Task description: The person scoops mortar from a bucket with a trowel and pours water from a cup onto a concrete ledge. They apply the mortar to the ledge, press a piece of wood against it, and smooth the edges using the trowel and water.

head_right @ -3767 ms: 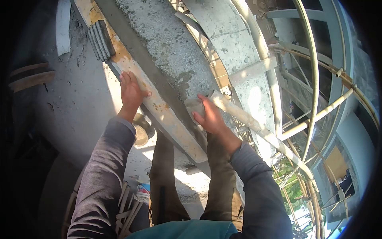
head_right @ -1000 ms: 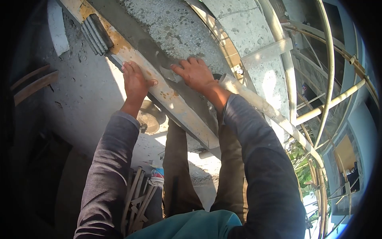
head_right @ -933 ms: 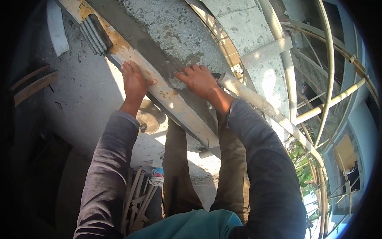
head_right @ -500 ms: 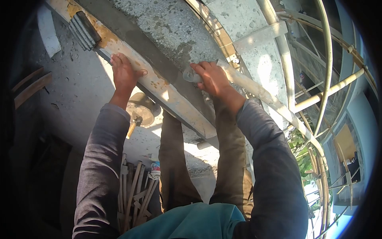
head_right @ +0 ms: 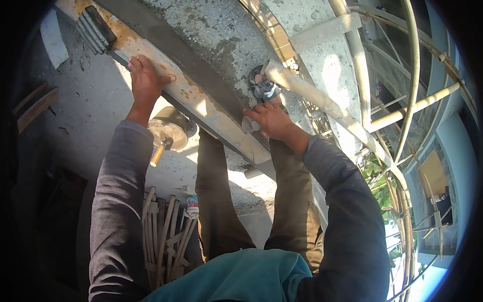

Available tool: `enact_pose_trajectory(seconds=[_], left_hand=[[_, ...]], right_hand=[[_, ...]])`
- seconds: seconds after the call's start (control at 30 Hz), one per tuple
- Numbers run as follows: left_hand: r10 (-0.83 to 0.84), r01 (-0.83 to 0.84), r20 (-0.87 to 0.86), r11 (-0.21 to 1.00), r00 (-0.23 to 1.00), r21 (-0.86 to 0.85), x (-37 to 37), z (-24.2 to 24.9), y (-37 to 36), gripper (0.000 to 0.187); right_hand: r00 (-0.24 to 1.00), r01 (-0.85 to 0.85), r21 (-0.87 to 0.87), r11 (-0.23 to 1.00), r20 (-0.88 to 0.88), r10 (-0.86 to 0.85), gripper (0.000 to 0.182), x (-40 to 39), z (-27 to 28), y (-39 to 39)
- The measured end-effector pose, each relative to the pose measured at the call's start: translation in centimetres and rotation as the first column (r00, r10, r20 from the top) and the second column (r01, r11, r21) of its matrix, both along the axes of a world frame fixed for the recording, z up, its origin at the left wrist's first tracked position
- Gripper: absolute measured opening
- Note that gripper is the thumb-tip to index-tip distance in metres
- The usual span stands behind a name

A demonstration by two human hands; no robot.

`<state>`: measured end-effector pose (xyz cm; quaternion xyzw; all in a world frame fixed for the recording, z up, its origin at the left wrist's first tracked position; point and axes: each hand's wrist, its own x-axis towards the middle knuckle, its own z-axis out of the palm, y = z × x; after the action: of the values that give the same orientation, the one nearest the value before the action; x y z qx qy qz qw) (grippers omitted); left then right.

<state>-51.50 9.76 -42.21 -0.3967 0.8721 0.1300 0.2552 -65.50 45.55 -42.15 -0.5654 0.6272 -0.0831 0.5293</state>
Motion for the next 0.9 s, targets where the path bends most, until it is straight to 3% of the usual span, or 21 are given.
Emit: enact_pose_trajectory(seconds=[0.03,0.1,0.2,0.23,0.27,0.33,0.47,0.53,0.67,0.77,0.83,0.9], left_hand=[[-0.006,0.006,0.005,1.0,1.0,-0.013,0.0,0.0,0.0,0.121],[0.0,0.0,0.017,1.0,1.0,-0.019,0.0,-0.2,0.1,0.123],[-0.003,0.003,0.02,1.0,1.0,-0.029,0.2,-0.2,0.1,0.124],[-0.012,0.012,0.01,0.999,1.0,-0.037,0.2,-0.3,0.1,0.124],[-0.012,0.012,0.01,0.999,1.0,-0.033,0.2,-0.3,0.0,0.124],[-0.003,0.003,-0.019,1.0,1.0,-0.027,0.3,-0.3,0.0,0.124],[0.008,-0.008,-0.022,1.0,1.0,-0.017,0.4,-0.4,0.1,0.123],[-0.036,0.03,-0.085,0.998,0.996,-0.061,0.6,-0.6,0.1,0.117],[-0.029,0.023,-0.111,0.998,0.993,-0.056,0.9,-0.8,0.0,0.117],[-0.025,0.021,-0.122,0.999,0.992,-0.033,0.9,-0.8,-0.1,0.117],[-0.028,0.023,-0.099,0.999,0.995,-0.049,0.8,-0.7,0.1,0.119],[-0.014,0.012,-0.052,0.999,0.999,-0.039,0.6,-0.6,0.1,0.121]], right_hand=[[1.0,-0.003,0.003,1.0,0.0,0.003,0.072,-0.1,0.0,0.4],[0.982,0.189,-0.003,0.982,-0.017,-0.189,0.08,-0.2,-0.1,1.1],[0.967,0.243,0.051,0.969,-0.095,-0.238,0.073,-1.8,1.5,-1.7],[0.949,0.26,-0.053,0.964,-0.169,-0.266,0.07,-1.8,1.4,-2.4],[0.949,0.261,-0.048,0.964,-0.17,-0.265,0.07,-1.6,1.2,-3.0],[0.919,0.156,-0.211,0.965,-0.328,-0.22,0.07,-1.1,0.8,-3.9],[0.9,-0.03,-0.202,0.979,-0.431,-0.061,0.063,1.4,-0.3,-2.9],[0.9,-0.22,-0.008,0.975,-0.387,0.2,0.054,2.3,0.0,-1.1],[0.948,-0.153,0.015,0.988,-0.28,0.151,0.052,3.7,-0.9,4.2],[0.986,0.001,0.006,1.0,-0.169,0.0,0.061,3.5,-1.3,5.8],[0.977,0.187,0.153,0.97,0.069,-0.2,0.07,2.4,-0.8,5.0],[0.95,0.286,0.11,0.952,0.096,-0.296,0.071,1.5,-0.3,4.1]])
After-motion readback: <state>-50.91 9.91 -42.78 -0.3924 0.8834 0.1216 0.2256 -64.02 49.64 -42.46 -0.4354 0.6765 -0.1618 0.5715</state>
